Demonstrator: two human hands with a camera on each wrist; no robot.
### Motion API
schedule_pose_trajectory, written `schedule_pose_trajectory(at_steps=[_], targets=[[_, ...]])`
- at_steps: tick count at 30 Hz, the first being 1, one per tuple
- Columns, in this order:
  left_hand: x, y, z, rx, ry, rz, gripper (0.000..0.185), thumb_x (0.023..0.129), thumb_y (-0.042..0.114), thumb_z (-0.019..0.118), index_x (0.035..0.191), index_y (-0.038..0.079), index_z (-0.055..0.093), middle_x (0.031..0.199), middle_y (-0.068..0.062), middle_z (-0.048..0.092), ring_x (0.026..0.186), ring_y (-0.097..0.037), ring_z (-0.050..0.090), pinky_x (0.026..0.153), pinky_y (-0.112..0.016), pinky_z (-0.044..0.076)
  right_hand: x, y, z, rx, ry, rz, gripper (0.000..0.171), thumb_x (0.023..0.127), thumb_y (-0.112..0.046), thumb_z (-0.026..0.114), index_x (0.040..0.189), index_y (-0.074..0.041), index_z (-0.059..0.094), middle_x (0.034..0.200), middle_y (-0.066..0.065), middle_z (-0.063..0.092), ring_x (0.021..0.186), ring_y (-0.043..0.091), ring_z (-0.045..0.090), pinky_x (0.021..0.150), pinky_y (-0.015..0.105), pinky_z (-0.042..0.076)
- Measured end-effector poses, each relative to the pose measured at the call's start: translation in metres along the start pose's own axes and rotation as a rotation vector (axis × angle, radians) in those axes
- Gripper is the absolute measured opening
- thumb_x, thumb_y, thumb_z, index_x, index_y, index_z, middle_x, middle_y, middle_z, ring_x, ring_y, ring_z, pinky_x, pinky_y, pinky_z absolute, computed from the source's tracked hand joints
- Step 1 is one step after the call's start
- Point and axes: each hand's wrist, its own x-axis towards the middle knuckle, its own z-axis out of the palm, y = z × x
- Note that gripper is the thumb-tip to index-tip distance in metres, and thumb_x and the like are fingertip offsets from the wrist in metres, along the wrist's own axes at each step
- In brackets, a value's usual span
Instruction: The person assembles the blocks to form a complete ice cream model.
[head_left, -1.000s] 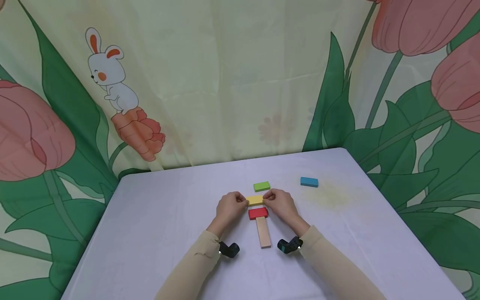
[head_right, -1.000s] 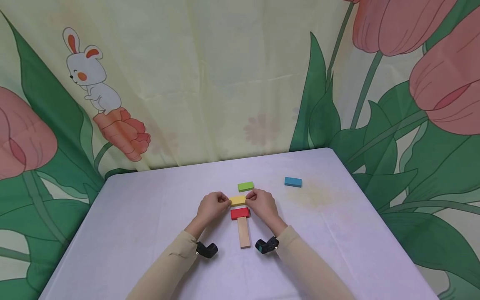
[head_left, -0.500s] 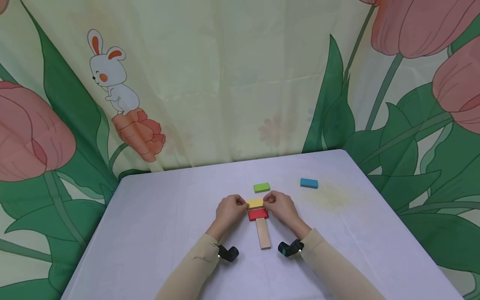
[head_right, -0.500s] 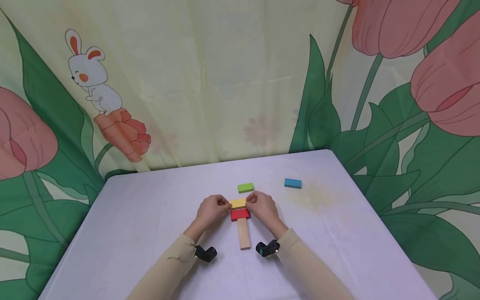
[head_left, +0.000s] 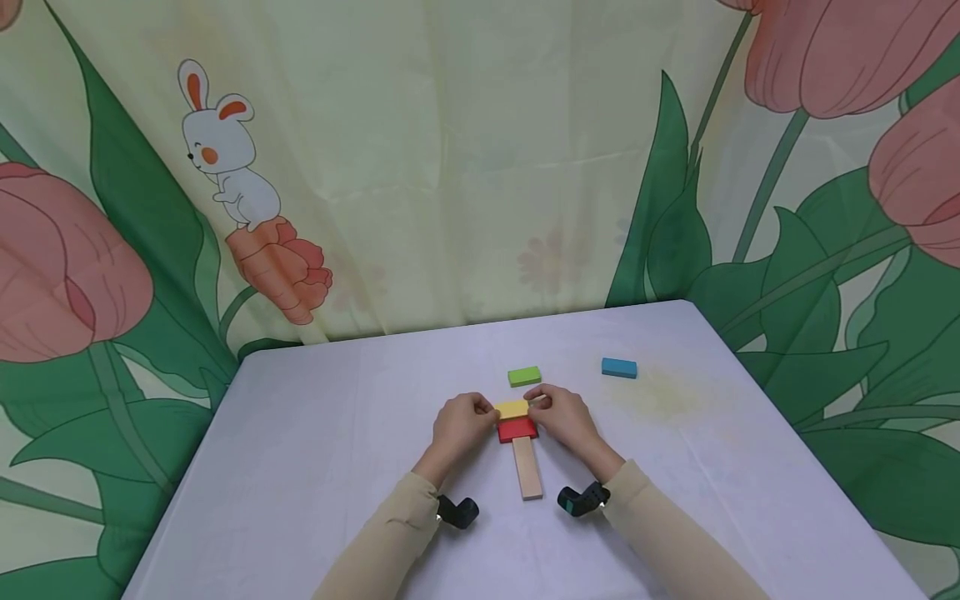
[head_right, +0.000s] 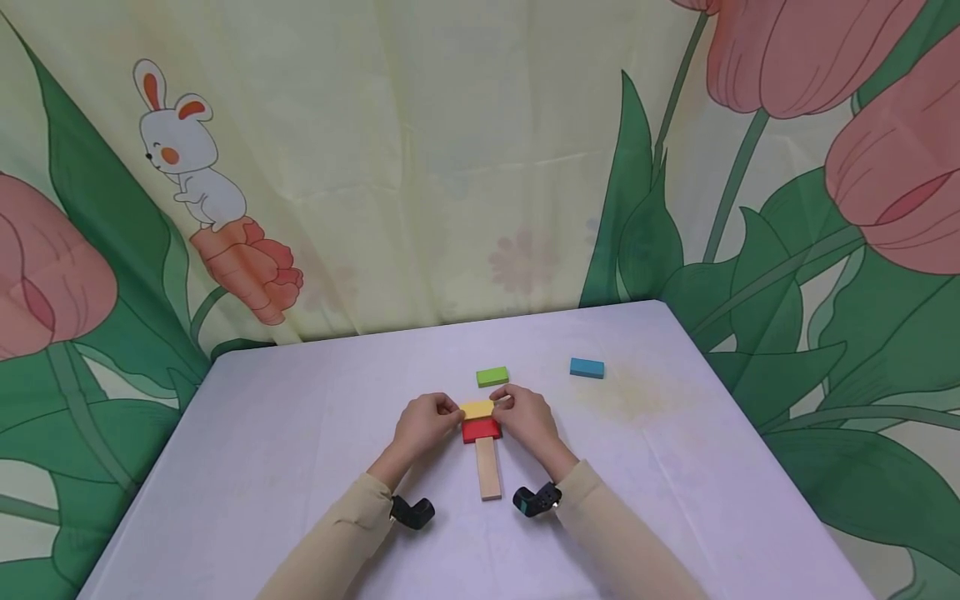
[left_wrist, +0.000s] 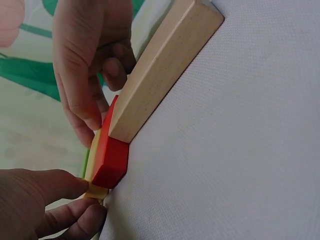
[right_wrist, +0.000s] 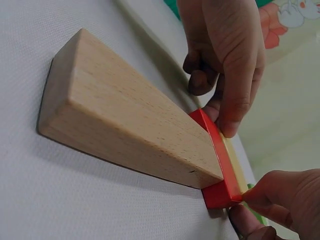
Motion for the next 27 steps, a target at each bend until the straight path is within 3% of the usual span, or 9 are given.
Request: schedule_pose_trajectory(at_steps=[27], targets=[[-0.0087, 0.0004, 0.0023, 0.014, 0.003, 0.001, 0.011, 0.090, 0.024, 0.074, 0.085, 0.015, 0.071, 0.073, 0.003, 0.063, 0.068, -0.016, 0.055, 0.062, -0.029, 0.042, -0.0068, -0.0009, -0.0006, 0.011, 0.000, 0.010, 0.027, 0.089, -0.013, 0.067, 0.116, -0.012, 0.072, 0.095, 0.005, 0.073, 0.076, 0.018, 0.058, 0.064, 0.026, 0.046]])
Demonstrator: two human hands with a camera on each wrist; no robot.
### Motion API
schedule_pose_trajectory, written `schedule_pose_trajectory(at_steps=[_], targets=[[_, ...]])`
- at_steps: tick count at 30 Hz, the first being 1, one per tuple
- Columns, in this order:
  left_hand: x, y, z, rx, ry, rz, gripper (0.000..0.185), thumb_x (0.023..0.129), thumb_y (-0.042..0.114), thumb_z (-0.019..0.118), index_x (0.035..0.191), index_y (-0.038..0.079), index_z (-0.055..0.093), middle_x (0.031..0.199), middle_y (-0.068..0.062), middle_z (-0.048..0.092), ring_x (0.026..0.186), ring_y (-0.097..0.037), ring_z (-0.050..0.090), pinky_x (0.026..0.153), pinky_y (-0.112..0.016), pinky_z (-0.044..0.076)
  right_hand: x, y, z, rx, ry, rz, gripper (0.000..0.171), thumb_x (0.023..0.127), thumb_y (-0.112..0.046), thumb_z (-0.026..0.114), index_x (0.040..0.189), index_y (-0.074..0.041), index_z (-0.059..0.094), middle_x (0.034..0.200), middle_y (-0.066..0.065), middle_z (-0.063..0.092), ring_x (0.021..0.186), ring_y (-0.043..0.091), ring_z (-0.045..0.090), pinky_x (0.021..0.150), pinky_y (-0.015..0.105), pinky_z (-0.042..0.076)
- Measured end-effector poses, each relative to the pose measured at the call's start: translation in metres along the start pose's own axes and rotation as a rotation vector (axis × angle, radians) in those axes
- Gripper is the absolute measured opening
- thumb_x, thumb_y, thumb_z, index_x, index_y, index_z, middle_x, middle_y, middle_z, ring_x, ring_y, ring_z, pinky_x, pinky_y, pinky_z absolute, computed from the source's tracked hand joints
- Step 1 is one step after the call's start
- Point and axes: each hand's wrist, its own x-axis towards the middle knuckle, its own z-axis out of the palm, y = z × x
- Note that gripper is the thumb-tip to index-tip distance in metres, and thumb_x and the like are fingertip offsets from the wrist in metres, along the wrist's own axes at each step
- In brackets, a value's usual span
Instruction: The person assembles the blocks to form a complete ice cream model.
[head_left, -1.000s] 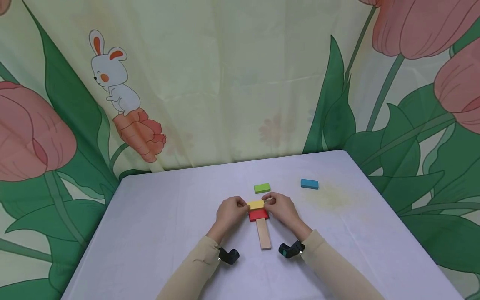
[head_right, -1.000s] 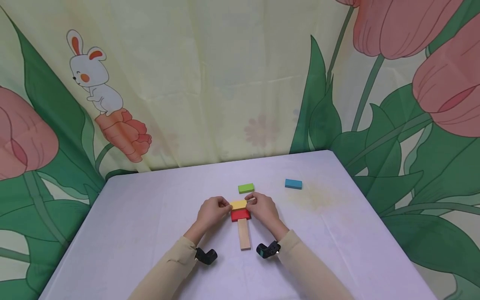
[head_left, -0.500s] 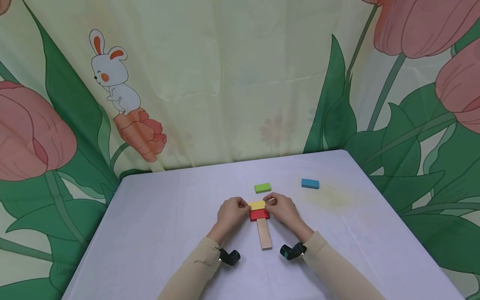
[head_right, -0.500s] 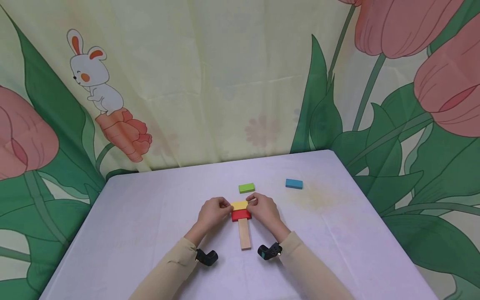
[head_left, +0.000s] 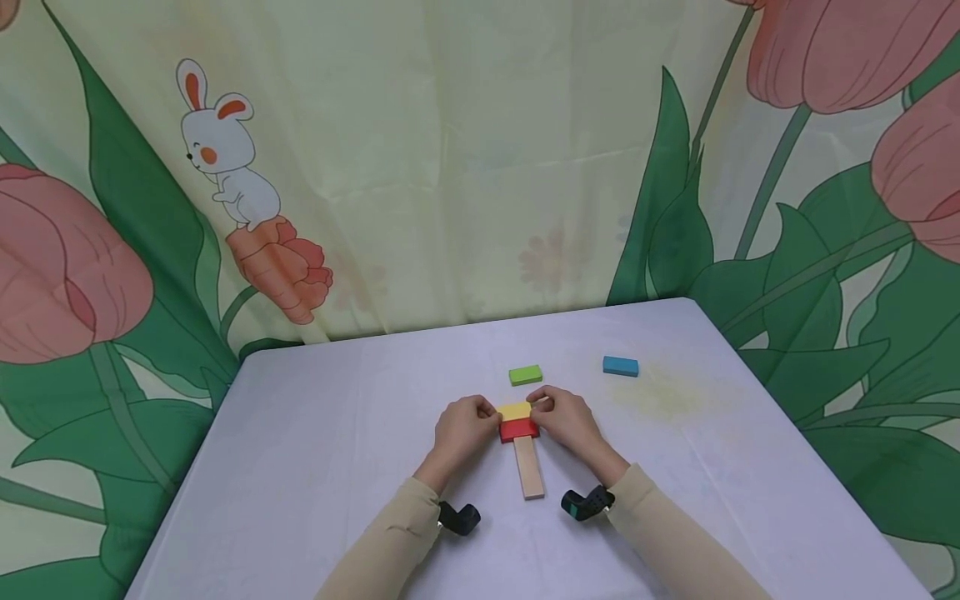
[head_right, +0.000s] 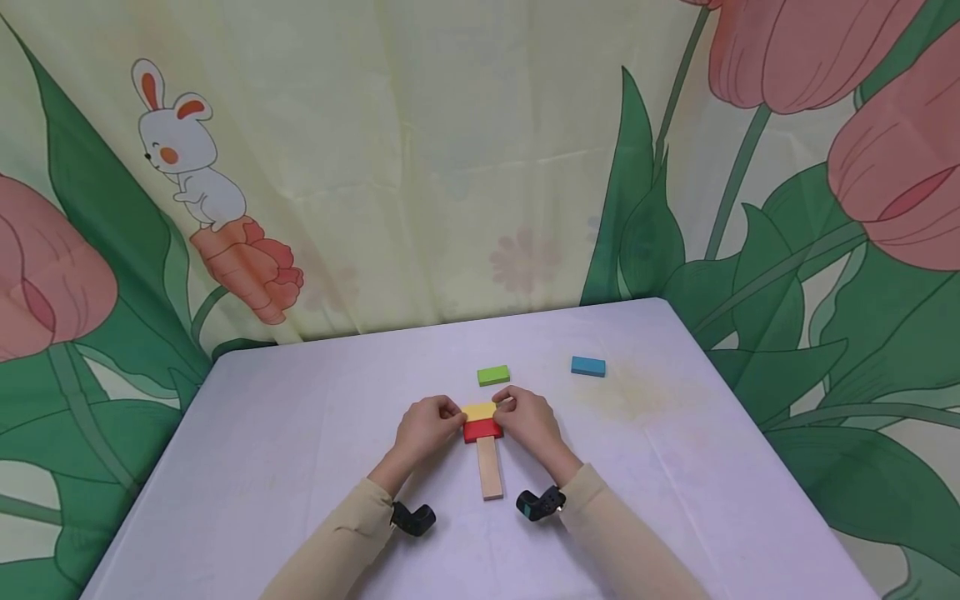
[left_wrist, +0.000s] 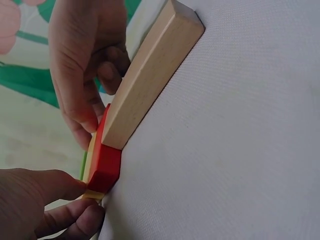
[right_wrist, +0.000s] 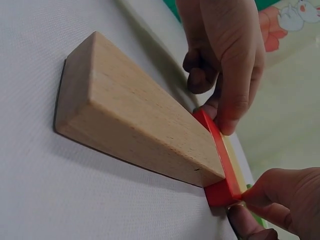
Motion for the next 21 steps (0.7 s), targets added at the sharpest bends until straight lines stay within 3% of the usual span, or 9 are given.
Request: schedule_pose_trajectory(at_steps=[6, 9, 12, 15, 18, 21], targets=[[-0.004, -0.001, -0.001, 0.016, 0.006, 0.017, 0.010, 0.090, 0.023, 0.073, 0.084, 0.016, 0.071, 0.071, 0.004, 0.063, 0.067, -0.015, 0.055, 0.061, -0.029, 0.042, 0.000, 0.001, 0.000, 0.001, -0.004, -0.005, 0.028, 0.089, -0.013, 0.067, 0.117, -0.012, 0.072, 0.093, 0.005, 0.073, 0.076, 0.018, 0.058, 0.064, 0.027, 0.046], [-0.006, 0.000, 0.000, 0.122, 0.025, 0.060, 0.011, 0.092, 0.025, 0.072, 0.084, 0.017, 0.071, 0.068, 0.006, 0.061, 0.064, -0.013, 0.054, 0.061, -0.027, 0.042, 0.000, 0.002, 0.000, -0.001, -0.003, -0.009, 0.027, 0.090, -0.014, 0.068, 0.117, -0.012, 0.072, 0.092, 0.004, 0.072, 0.075, 0.018, 0.058, 0.064, 0.027, 0.047], [-0.011, 0.005, -0.001, 0.319, 0.065, 0.166, 0.013, 0.093, 0.025, 0.072, 0.084, 0.016, 0.072, 0.064, 0.005, 0.060, 0.060, -0.013, 0.052, 0.060, -0.027, 0.042, 0.001, 0.003, 0.000, -0.001, -0.006, -0.013, 0.027, 0.090, -0.013, 0.068, 0.117, -0.012, 0.072, 0.092, 0.004, 0.072, 0.075, 0.018, 0.058, 0.064, 0.027, 0.046], [-0.017, 0.013, -0.002, 0.498, 0.090, 0.318, 0.014, 0.092, 0.028, 0.074, 0.088, 0.015, 0.074, 0.068, 0.004, 0.062, 0.062, -0.014, 0.051, 0.061, -0.028, 0.042, 0.001, 0.003, 0.001, -0.003, -0.005, -0.014, 0.027, 0.089, -0.014, 0.068, 0.116, -0.012, 0.072, 0.092, 0.004, 0.072, 0.075, 0.018, 0.058, 0.064, 0.026, 0.046], [-0.023, 0.020, -0.003, 0.571, 0.035, 0.448, 0.019, 0.092, 0.033, 0.073, 0.100, 0.016, 0.074, 0.086, 0.002, 0.066, 0.076, -0.016, 0.054, 0.068, -0.031, 0.043, 0.001, 0.004, -0.001, -0.005, 0.002, -0.027, 0.027, 0.089, -0.013, 0.067, 0.115, -0.011, 0.073, 0.091, 0.004, 0.073, 0.075, 0.017, 0.059, 0.063, 0.027, 0.045], [-0.027, 0.023, -0.002, 0.597, -0.070, 0.543, 0.028, 0.092, 0.037, 0.073, 0.113, 0.019, 0.072, 0.111, 0.000, 0.066, 0.100, -0.019, 0.057, 0.084, -0.036, 0.049, 0.001, 0.004, -0.002, -0.001, 0.005, -0.040, 0.027, 0.088, -0.013, 0.067, 0.114, -0.011, 0.073, 0.089, 0.004, 0.074, 0.074, 0.017, 0.059, 0.062, 0.027, 0.044]])
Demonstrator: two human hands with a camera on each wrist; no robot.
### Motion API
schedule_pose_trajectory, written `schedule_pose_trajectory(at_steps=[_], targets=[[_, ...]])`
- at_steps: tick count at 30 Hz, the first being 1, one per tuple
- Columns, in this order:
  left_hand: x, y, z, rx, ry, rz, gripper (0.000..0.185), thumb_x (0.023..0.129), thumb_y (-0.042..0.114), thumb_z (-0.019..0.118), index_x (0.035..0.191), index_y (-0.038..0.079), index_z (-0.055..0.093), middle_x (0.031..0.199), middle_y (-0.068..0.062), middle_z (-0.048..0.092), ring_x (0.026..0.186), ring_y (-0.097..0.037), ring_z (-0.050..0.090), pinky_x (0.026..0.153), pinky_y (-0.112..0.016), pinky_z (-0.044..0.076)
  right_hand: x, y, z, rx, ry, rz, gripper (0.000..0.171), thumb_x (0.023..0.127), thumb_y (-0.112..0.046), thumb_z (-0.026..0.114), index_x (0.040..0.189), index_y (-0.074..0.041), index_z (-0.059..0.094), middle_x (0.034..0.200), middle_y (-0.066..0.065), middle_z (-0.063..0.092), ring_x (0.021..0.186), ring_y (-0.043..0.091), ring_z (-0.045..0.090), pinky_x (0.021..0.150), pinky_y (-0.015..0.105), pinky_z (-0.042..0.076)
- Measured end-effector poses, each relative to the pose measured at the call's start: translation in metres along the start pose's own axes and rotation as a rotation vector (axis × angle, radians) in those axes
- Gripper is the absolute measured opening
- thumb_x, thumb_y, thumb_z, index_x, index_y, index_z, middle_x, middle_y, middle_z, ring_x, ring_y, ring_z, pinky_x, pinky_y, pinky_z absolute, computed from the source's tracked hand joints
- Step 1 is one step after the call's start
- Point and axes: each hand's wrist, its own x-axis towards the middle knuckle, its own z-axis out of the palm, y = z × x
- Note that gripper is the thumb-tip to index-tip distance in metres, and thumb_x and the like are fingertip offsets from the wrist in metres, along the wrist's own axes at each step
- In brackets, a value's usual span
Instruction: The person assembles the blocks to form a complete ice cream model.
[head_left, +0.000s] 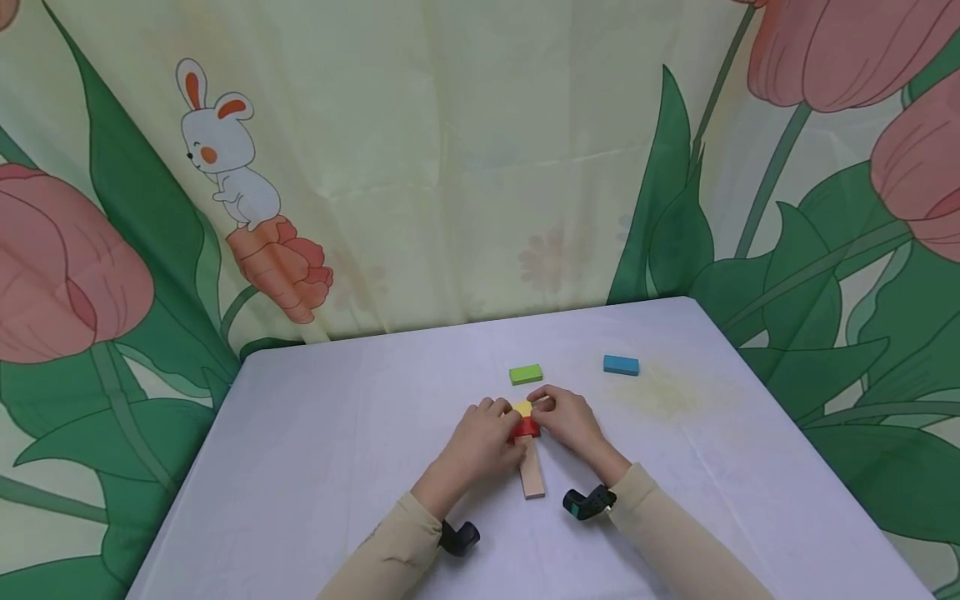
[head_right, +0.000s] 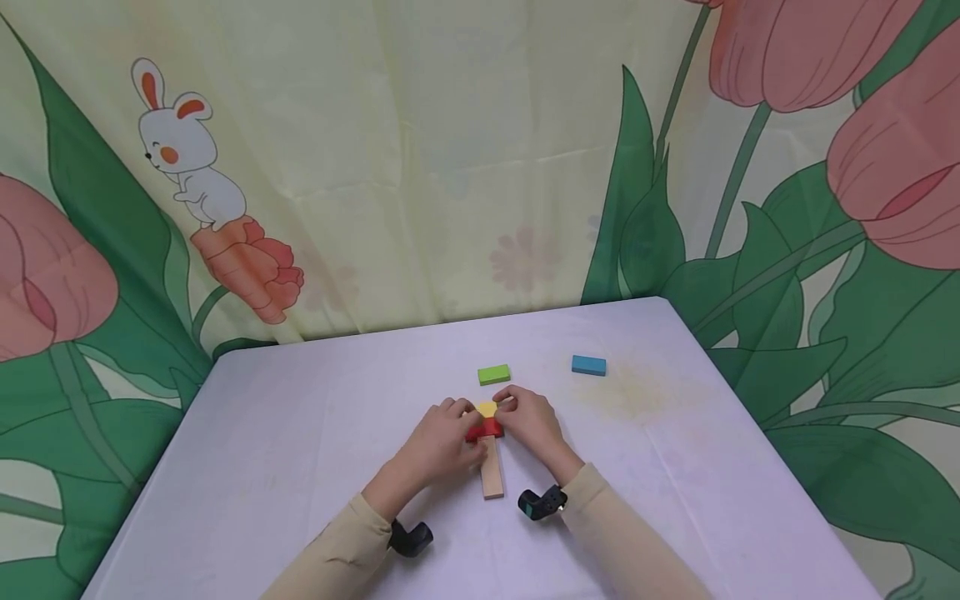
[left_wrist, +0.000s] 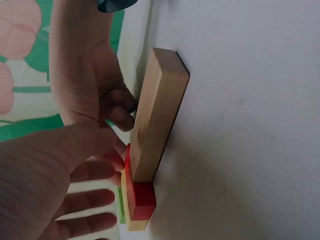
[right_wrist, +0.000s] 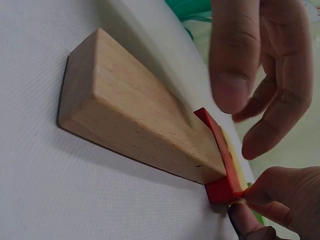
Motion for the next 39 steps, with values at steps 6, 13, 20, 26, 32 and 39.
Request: schedule_pose_trajectory(at_steps=[6, 13, 20, 26, 32, 39], targets=[[-0.007, 0.001, 0.007, -0.014, -0.089, 0.091, 0.047, 0.092, 0.045, 0.073, 0.131, 0.022, 0.065, 0.140, -0.003, 0.058, 0.134, -0.023, 0.051, 0.106, -0.046, 0.047, -0.001, 0.000, -0.001, 0.004, -0.010, -0.006, 0.027, 0.089, -0.014, 0.066, 0.115, -0.012, 0.072, 0.089, 0.003, 0.073, 0.074, 0.018, 0.058, 0.062, 0.028, 0.044], [-0.010, 0.000, 0.006, -0.034, -0.123, 0.092, 0.055, 0.090, 0.049, 0.075, 0.137, 0.025, 0.061, 0.141, -0.001, 0.057, 0.136, -0.022, 0.049, 0.106, -0.046, 0.048, -0.002, 0.001, -0.001, 0.005, -0.015, 0.003, 0.028, 0.089, -0.015, 0.066, 0.116, -0.013, 0.072, 0.090, 0.002, 0.073, 0.075, 0.017, 0.058, 0.064, 0.028, 0.044], [-0.009, 0.001, 0.003, -0.053, -0.158, 0.071, 0.056, 0.090, 0.048, 0.076, 0.137, 0.025, 0.061, 0.140, 0.000, 0.057, 0.136, -0.021, 0.049, 0.107, -0.045, 0.047, -0.002, 0.001, -0.001, -0.001, -0.019, 0.007, 0.028, 0.090, -0.016, 0.066, 0.117, -0.013, 0.072, 0.088, 0.002, 0.072, 0.075, 0.018, 0.058, 0.063, 0.028, 0.044], [-0.010, 0.003, -0.001, -0.063, -0.167, 0.052, 0.056, 0.089, 0.048, 0.078, 0.137, 0.025, 0.061, 0.138, -0.001, 0.058, 0.135, -0.022, 0.049, 0.107, -0.047, 0.047, 0.000, 0.002, -0.002, -0.009, -0.017, 0.012, 0.026, 0.093, -0.016, 0.066, 0.117, -0.013, 0.072, 0.092, 0.004, 0.072, 0.076, 0.018, 0.058, 0.064, 0.028, 0.046], [-0.010, 0.003, -0.001, -0.068, -0.178, 0.040, 0.055, 0.089, 0.049, 0.078, 0.136, 0.026, 0.062, 0.140, -0.001, 0.058, 0.136, -0.022, 0.048, 0.108, -0.047, 0.047, 0.006, 0.002, -0.007, -0.007, 0.015, 0.004, 0.022, 0.094, -0.016, 0.066, 0.114, -0.011, 0.074, 0.098, 0.007, 0.073, 0.080, 0.018, 0.061, 0.067, 0.028, 0.050], [-0.010, 0.002, 0.002, -0.080, -0.174, 0.036, 0.054, 0.089, 0.048, 0.077, 0.136, 0.025, 0.062, 0.141, -0.002, 0.057, 0.137, -0.023, 0.048, 0.107, -0.048, 0.047, 0.020, 0.003, -0.015, 0.018, 0.038, 0.012, 0.022, 0.096, -0.019, 0.065, 0.115, -0.010, 0.072, 0.103, 0.009, 0.073, 0.075, 0.018, 0.061, 0.063, 0.026, 0.051]])
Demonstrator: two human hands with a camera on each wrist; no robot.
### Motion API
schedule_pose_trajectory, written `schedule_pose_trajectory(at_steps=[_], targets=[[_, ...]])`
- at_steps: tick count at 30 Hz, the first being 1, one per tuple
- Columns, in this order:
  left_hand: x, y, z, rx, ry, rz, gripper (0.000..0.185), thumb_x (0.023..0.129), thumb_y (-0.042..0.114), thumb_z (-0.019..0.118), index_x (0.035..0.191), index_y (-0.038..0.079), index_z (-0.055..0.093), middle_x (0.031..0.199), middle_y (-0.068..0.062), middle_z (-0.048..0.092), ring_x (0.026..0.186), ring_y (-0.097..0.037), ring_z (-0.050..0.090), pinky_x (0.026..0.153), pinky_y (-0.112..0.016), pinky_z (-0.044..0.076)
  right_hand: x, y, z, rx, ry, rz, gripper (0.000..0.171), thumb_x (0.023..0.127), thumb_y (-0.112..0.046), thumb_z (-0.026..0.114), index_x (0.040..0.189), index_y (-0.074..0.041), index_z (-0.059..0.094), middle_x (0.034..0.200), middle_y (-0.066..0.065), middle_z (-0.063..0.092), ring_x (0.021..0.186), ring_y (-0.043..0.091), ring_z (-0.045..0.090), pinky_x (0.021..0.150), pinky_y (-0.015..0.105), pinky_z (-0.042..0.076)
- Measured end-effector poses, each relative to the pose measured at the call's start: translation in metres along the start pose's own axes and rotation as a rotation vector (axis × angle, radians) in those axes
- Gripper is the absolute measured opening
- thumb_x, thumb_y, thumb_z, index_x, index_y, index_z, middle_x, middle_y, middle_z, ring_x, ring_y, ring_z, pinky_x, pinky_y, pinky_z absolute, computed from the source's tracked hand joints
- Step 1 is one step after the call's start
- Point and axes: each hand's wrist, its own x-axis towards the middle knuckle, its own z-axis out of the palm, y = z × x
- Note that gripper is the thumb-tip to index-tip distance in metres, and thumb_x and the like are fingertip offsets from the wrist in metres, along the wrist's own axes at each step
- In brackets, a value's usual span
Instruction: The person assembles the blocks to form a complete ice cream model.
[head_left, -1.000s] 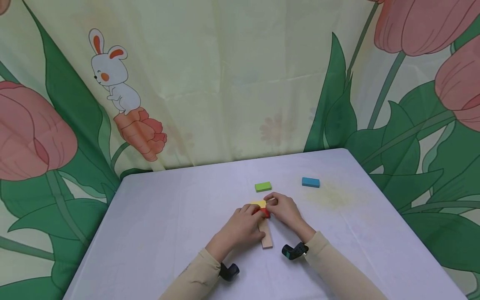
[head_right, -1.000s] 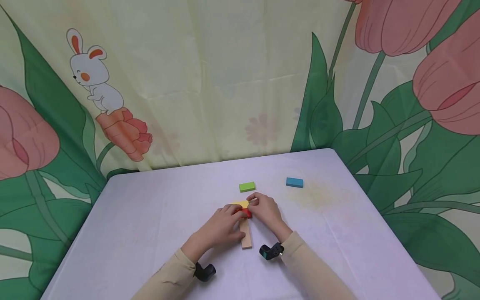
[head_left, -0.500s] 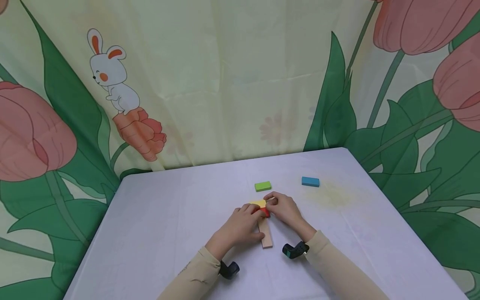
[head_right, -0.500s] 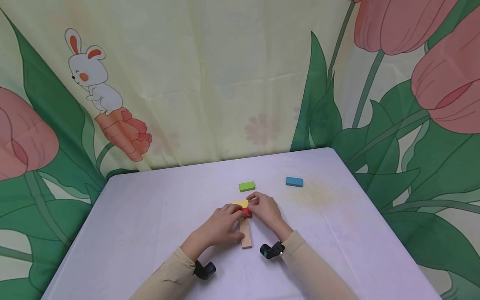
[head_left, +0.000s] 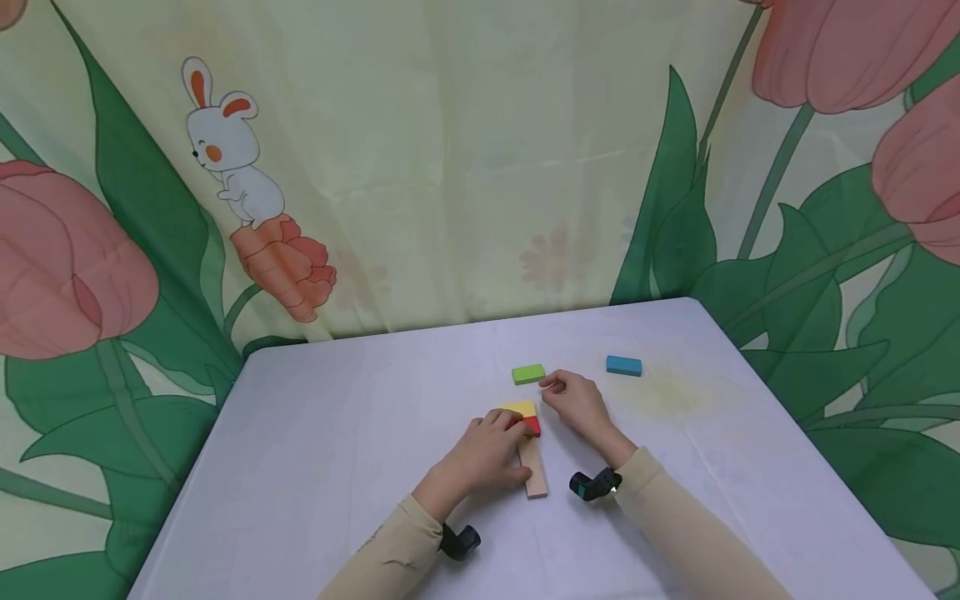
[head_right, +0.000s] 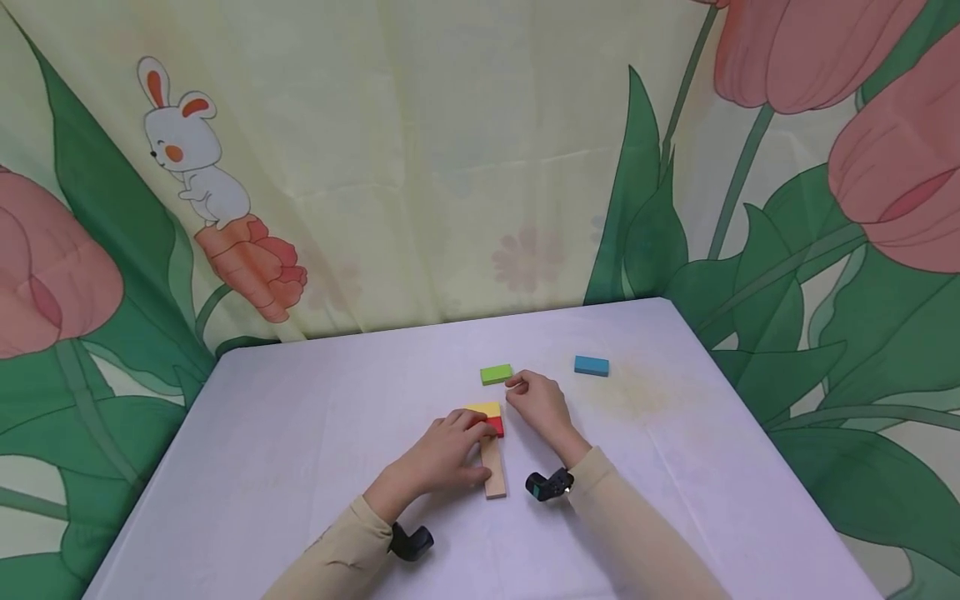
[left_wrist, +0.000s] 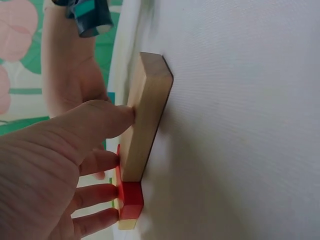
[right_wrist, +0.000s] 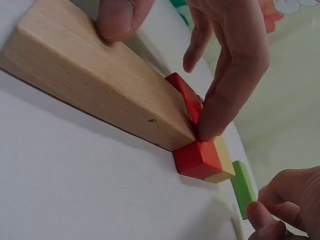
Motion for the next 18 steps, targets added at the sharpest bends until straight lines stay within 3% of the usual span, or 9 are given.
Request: schedule_pose_trajectory(at_steps=[12, 18], targets=[[0.000, 0.000, 0.005, -0.035, 0.008, -0.007, 0.052, 0.091, 0.046, 0.074, 0.136, 0.024, 0.061, 0.148, -0.003, 0.053, 0.139, -0.024, 0.045, 0.107, -0.049, 0.047, 0.027, 0.004, -0.010, -0.025, 0.002, 0.002, 0.027, 0.099, -0.023, 0.062, 0.122, -0.011, 0.069, 0.114, 0.011, 0.070, 0.086, 0.022, 0.061, 0.070, 0.027, 0.053], [0.000, 0.000, 0.006, -0.036, 0.014, -0.008, 0.052, 0.091, 0.044, 0.074, 0.136, 0.023, 0.061, 0.147, -0.003, 0.053, 0.139, -0.023, 0.045, 0.106, -0.048, 0.048, 0.035, 0.005, -0.008, -0.018, 0.007, -0.009, 0.031, 0.099, -0.025, 0.063, 0.127, -0.013, 0.068, 0.131, 0.011, 0.065, 0.099, 0.026, 0.062, 0.077, 0.032, 0.056]])
